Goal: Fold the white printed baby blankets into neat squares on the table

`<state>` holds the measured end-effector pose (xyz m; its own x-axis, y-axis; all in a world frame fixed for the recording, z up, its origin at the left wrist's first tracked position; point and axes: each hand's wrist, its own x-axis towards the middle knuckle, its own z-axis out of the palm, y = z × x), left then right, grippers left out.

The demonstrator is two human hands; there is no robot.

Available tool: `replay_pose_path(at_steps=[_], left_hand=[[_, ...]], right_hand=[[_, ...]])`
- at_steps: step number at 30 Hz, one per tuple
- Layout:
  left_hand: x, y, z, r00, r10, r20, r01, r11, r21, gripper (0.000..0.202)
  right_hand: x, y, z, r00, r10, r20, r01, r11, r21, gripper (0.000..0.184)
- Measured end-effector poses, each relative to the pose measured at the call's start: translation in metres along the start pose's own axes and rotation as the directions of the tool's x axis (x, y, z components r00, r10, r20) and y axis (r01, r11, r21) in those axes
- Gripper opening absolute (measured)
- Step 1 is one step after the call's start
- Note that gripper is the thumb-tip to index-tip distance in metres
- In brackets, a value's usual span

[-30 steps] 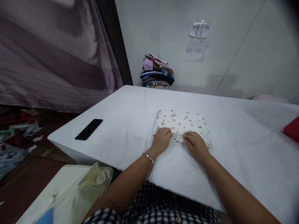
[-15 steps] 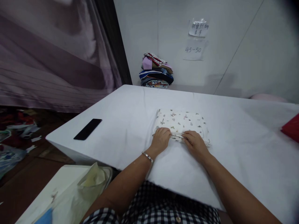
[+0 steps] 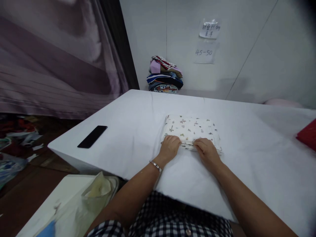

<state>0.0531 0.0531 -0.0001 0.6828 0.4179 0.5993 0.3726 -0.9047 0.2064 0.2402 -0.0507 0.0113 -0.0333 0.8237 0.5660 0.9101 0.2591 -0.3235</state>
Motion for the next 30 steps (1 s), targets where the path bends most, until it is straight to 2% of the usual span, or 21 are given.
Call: replay_pose_path(at_steps=[4,11,20,30], left_hand=[[-0.0010,-0.0011,0.0015,1.000,0.009,0.006,-0.009,1.000,0.002,0.019],[-0.0011,-0.0007,0.0011,0.999,0.005,0.043,-0.006,1.000,0.031,0.018],[-0.0011,0.0004,-0.0017,0.998,0.015,0.063,-0.018,0.999,0.046,0.024],[-0.0010,0.0048,-0.0043,0.998,-0.002,0.067,0.002,1.000,0.003,0.017]], right_hand=[[-0.0001,0.0023,0.0004,0.999,0.010,0.045,-0.010,1.000,0.008,0.022],[-0.0008,0.0038,0.0021,0.999,0.041,0.034,-0.041,0.999,-0.007,0.022],[-0.0031,0.0052,0.0027,0.998,-0.053,0.037,0.053,0.999,0.011,0.023],[-0.0022,0.0022,0.0004,0.996,-0.072,0.053,0.074,0.997,-0.031,0.019]])
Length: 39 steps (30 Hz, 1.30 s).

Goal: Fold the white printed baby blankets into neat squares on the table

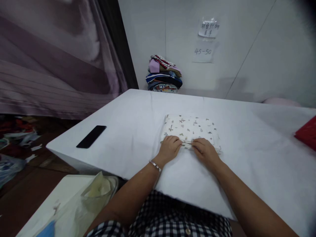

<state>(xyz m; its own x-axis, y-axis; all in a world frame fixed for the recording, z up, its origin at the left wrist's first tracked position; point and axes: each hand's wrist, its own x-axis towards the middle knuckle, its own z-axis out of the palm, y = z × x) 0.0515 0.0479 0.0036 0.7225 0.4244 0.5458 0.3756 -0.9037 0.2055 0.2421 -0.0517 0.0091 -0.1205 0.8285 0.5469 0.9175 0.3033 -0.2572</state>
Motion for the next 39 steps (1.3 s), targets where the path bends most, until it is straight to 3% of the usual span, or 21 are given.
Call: replay_pose_path(at_steps=[26,39], left_hand=[[0.003,-0.001,0.008,0.999,-0.006,0.035,0.002,0.994,0.113,0.015],[0.003,-0.001,0.010,1.000,0.001,-0.017,0.001,0.993,0.117,0.016]], right_hand=[[-0.003,0.009,0.008,0.998,-0.023,-0.052,0.022,1.000,-0.022,0.027],[0.000,0.005,0.004,0.994,-0.056,-0.096,0.056,0.998,0.000,0.032]])
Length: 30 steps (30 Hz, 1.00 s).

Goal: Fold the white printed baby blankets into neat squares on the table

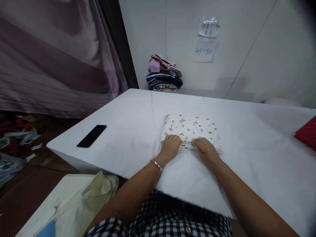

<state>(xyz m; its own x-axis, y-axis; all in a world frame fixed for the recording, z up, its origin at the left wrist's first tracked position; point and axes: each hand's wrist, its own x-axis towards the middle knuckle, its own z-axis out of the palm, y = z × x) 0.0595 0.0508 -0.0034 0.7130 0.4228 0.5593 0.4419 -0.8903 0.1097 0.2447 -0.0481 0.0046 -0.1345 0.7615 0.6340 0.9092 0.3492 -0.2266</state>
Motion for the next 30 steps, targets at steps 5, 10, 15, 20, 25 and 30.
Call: replay_pose_path(at_steps=[5,10,15,20,25,30], left_hand=[[-0.0003,0.0003,-0.0010,1.000,0.005,0.014,-0.005,1.000,0.005,0.018],[-0.0005,0.0002,-0.0003,1.000,-0.008,0.023,0.008,1.000,0.011,0.018],[-0.0009,0.0002,-0.0015,1.000,-0.007,0.022,0.007,1.000,-0.008,0.019],[-0.0019,0.0009,-0.0062,0.999,-0.007,0.036,0.009,0.998,-0.055,0.019],[-0.0021,0.0009,-0.0084,1.000,-0.009,0.027,0.011,0.997,-0.077,0.017],[-0.0017,0.0008,-0.0063,0.999,-0.028,0.015,0.029,0.997,-0.070,0.017]], right_hand=[[0.0001,0.0002,-0.0032,0.998,0.007,0.057,-0.009,0.999,0.031,0.026],[0.0002,0.0004,-0.0070,0.991,0.014,0.134,-0.023,0.998,0.060,0.021],[0.0008,-0.0001,-0.0067,0.990,0.042,0.138,-0.051,0.997,0.057,0.023],[0.0008,0.0014,-0.0062,0.991,0.027,0.132,-0.037,0.997,0.071,0.024],[0.0009,0.0026,-0.0080,0.990,-0.010,0.141,-0.001,0.997,0.079,0.026],[0.0008,0.0030,-0.0066,0.991,-0.017,0.136,0.008,0.998,0.069,0.031]])
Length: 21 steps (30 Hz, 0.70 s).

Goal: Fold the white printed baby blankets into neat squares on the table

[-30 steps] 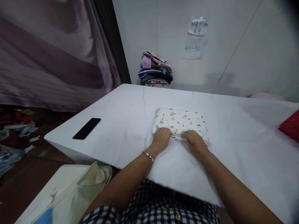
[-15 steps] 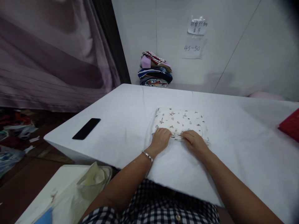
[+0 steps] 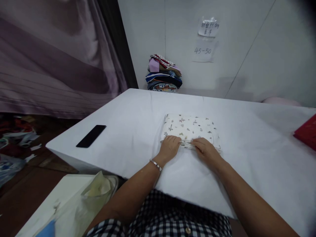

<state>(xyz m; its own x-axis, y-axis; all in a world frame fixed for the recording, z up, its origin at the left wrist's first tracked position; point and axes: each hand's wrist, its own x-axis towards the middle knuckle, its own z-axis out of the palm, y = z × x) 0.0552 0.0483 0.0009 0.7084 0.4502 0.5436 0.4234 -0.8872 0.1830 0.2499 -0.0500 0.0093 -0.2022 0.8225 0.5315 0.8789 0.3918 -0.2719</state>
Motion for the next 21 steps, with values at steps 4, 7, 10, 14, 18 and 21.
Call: replay_pose_path(at_steps=[4,7,10,14,18,21], left_hand=[[-0.0004,0.0004,0.0001,1.000,0.005,0.003,-0.005,1.000,0.007,0.018],[-0.0011,0.0011,-0.0011,1.000,-0.003,0.013,0.003,1.000,-0.017,0.017],[-0.0017,0.0014,-0.0018,1.000,-0.001,0.017,0.002,0.999,-0.042,0.020],[-0.0010,0.0008,-0.0018,0.999,0.008,0.034,-0.006,0.999,-0.038,0.025],[-0.0002,0.0000,-0.0010,0.998,0.013,0.055,-0.011,0.999,-0.037,0.022],[-0.0002,-0.0003,-0.0001,0.999,0.011,0.048,-0.009,0.999,-0.041,0.022]], right_hand=[[-0.0008,0.0013,0.0025,1.000,0.010,0.009,-0.010,1.000,-0.028,0.031],[-0.0009,0.0004,0.0016,1.000,0.016,0.003,-0.016,1.000,-0.026,0.030],[0.0003,-0.0029,-0.0023,1.000,0.015,-0.012,-0.015,1.000,-0.006,0.030],[0.0022,-0.0061,-0.0064,0.999,0.038,-0.008,-0.038,0.999,0.020,0.029],[0.0017,-0.0055,-0.0060,0.998,0.065,-0.024,-0.064,0.996,0.062,0.028],[0.0009,-0.0053,-0.0059,0.996,0.086,-0.003,-0.086,0.994,0.072,0.027]])
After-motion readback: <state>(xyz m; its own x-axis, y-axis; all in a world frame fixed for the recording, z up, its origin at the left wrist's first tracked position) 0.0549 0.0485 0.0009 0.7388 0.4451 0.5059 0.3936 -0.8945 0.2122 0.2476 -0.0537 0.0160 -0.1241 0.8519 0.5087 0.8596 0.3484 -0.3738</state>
